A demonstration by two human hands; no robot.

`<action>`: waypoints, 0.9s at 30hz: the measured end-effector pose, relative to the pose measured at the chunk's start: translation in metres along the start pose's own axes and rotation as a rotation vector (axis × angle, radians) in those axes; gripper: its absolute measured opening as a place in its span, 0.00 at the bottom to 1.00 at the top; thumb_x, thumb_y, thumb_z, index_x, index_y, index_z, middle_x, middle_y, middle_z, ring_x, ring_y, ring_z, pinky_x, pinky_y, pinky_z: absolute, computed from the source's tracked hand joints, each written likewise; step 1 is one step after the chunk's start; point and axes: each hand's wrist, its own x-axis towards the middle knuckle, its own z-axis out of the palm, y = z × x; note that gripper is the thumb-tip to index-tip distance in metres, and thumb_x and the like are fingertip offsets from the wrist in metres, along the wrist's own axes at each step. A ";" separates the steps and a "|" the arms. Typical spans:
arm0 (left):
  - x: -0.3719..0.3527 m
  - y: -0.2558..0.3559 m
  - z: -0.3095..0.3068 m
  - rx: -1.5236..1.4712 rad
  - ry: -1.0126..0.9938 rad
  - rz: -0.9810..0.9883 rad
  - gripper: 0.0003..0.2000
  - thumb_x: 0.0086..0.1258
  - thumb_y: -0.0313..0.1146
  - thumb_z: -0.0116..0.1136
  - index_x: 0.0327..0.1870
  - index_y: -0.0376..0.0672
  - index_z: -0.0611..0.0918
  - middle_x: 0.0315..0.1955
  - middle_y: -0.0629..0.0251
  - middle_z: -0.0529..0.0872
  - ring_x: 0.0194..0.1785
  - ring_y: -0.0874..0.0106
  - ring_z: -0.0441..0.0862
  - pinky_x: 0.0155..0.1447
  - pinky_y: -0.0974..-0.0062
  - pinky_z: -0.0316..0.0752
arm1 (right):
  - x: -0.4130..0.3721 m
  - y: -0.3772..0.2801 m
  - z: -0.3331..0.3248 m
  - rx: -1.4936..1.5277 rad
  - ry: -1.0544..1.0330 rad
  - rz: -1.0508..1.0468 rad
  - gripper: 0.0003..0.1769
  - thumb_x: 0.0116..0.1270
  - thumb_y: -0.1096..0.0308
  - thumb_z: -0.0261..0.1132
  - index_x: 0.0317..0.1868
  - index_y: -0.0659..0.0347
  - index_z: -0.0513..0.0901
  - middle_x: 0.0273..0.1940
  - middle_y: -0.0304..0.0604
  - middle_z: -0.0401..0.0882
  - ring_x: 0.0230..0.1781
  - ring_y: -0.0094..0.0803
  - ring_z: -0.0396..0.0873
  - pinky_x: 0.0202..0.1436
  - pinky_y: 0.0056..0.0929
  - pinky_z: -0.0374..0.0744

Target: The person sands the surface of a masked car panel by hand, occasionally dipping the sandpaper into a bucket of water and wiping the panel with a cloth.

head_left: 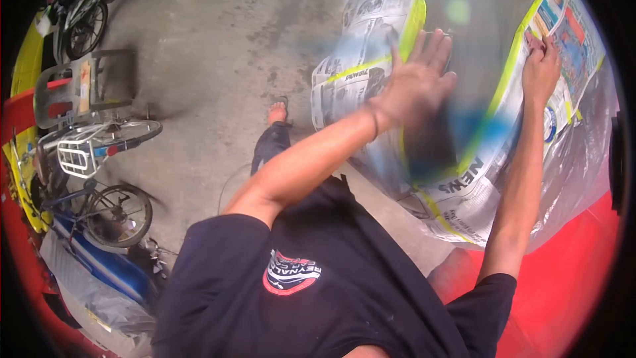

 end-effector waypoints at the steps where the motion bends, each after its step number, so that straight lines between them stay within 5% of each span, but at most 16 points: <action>1: 0.012 -0.005 -0.001 -0.154 0.054 -0.059 0.37 0.80 0.38 0.55 0.88 0.32 0.62 0.91 0.38 0.51 0.92 0.33 0.45 0.82 0.15 0.43 | 0.001 -0.001 -0.002 -0.008 -0.004 -0.014 0.28 0.80 0.61 0.55 0.71 0.66 0.85 0.71 0.61 0.85 0.75 0.58 0.79 0.81 0.48 0.73; 7: -0.075 0.029 -0.014 -0.318 -0.057 -0.035 0.38 0.80 0.40 0.56 0.87 0.30 0.63 0.90 0.37 0.53 0.91 0.32 0.47 0.83 0.15 0.42 | -0.001 -0.004 -0.003 0.015 -0.025 0.014 0.27 0.81 0.62 0.57 0.72 0.68 0.84 0.74 0.59 0.83 0.77 0.56 0.77 0.83 0.46 0.70; 12: 0.053 -0.030 0.004 -0.126 -0.034 -0.016 0.40 0.83 0.46 0.53 0.89 0.31 0.59 0.91 0.40 0.52 0.93 0.37 0.45 0.84 0.16 0.39 | 0.000 -0.009 -0.006 0.024 -0.053 0.049 0.28 0.80 0.62 0.56 0.72 0.69 0.84 0.75 0.59 0.81 0.79 0.57 0.74 0.84 0.49 0.69; 14: 0.091 -0.038 -0.007 -0.308 -0.013 -0.137 0.41 0.83 0.47 0.51 0.90 0.31 0.58 0.91 0.40 0.52 0.93 0.35 0.43 0.84 0.16 0.39 | 0.000 -0.009 -0.008 0.022 -0.060 0.024 0.28 0.81 0.62 0.56 0.72 0.69 0.84 0.75 0.59 0.81 0.79 0.57 0.74 0.83 0.49 0.69; 21: -0.009 0.020 -0.011 -0.292 -0.008 -0.091 0.42 0.83 0.50 0.51 0.89 0.31 0.59 0.91 0.40 0.52 0.92 0.33 0.44 0.85 0.16 0.39 | -0.002 -0.012 -0.009 0.025 -0.066 0.073 0.27 0.81 0.64 0.56 0.73 0.66 0.83 0.77 0.56 0.80 0.79 0.55 0.74 0.84 0.48 0.69; 27: 0.130 -0.039 -0.002 -0.322 0.045 -0.299 0.39 0.86 0.49 0.49 0.87 0.28 0.61 0.89 0.37 0.55 0.92 0.35 0.47 0.83 0.14 0.40 | -0.005 -0.012 -0.011 0.047 -0.074 0.080 0.26 0.81 0.65 0.56 0.74 0.65 0.83 0.77 0.56 0.79 0.79 0.54 0.74 0.83 0.48 0.69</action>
